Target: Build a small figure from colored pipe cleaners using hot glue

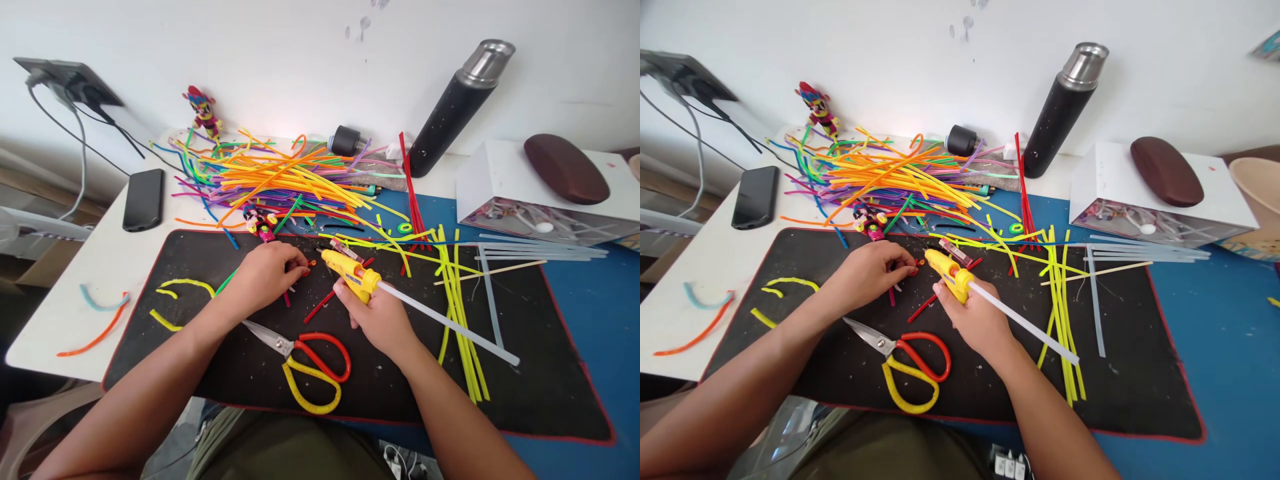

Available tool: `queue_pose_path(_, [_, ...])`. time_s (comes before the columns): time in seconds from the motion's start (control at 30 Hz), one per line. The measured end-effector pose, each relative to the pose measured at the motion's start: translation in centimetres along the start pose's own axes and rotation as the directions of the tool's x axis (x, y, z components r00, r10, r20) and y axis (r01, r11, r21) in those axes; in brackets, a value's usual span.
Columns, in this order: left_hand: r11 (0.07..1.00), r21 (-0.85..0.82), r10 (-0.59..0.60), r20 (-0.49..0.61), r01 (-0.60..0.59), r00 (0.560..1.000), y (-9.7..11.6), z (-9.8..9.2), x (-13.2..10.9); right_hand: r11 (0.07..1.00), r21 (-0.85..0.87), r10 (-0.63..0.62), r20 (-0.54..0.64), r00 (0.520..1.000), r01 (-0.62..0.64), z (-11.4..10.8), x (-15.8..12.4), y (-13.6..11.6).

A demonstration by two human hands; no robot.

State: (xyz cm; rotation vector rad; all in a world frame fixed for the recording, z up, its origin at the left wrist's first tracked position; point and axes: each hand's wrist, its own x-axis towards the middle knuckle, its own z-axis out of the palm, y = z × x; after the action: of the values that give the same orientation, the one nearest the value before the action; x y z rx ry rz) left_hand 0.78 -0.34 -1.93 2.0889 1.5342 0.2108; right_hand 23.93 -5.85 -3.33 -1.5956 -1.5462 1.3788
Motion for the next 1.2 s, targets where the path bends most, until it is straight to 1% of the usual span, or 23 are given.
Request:
queue_pose_path(0.3, [0.999,0.019,0.047,-0.020,-0.046,0.999,0.0,0.2,-0.1,1.000,-0.013,-0.009,-0.001,1.000,0.008,0.0,-0.1,-0.1])
queue_pose_path(0.5, [0.994,0.087,0.072,0.000,-0.072,0.997,0.2,0.2,0.0,1.000,-0.017,-0.020,-0.004,1.000,0.020,0.0,0.0,-0.2])
queue_pose_path(0.63, [0.988,0.134,0.079,0.015,-0.081,0.997,0.4,0.0,0.2,1.000,-0.016,-0.005,-0.004,1.000,0.005,0.0,0.0,-0.3])
queue_pose_path(1.0, [0.953,0.273,0.132,0.006,-0.129,0.991,1.0,0.1,0.1,1.000,-0.025,-0.004,-0.003,1.000,0.004,-0.1,-0.1,-0.1])
queue_pose_path(1.1, [0.950,0.281,0.140,-0.003,-0.134,0.990,0.9,0.1,0.0,1.000,-0.019,0.002,-0.001,1.000,-0.002,-0.1,-0.1,-0.4])
queue_pose_path(1.2, [0.963,0.243,0.133,-0.034,-0.121,0.991,0.7,0.0,-0.2,1.000,-0.004,0.026,-0.001,1.000,-0.026,-0.1,-0.1,-0.4])
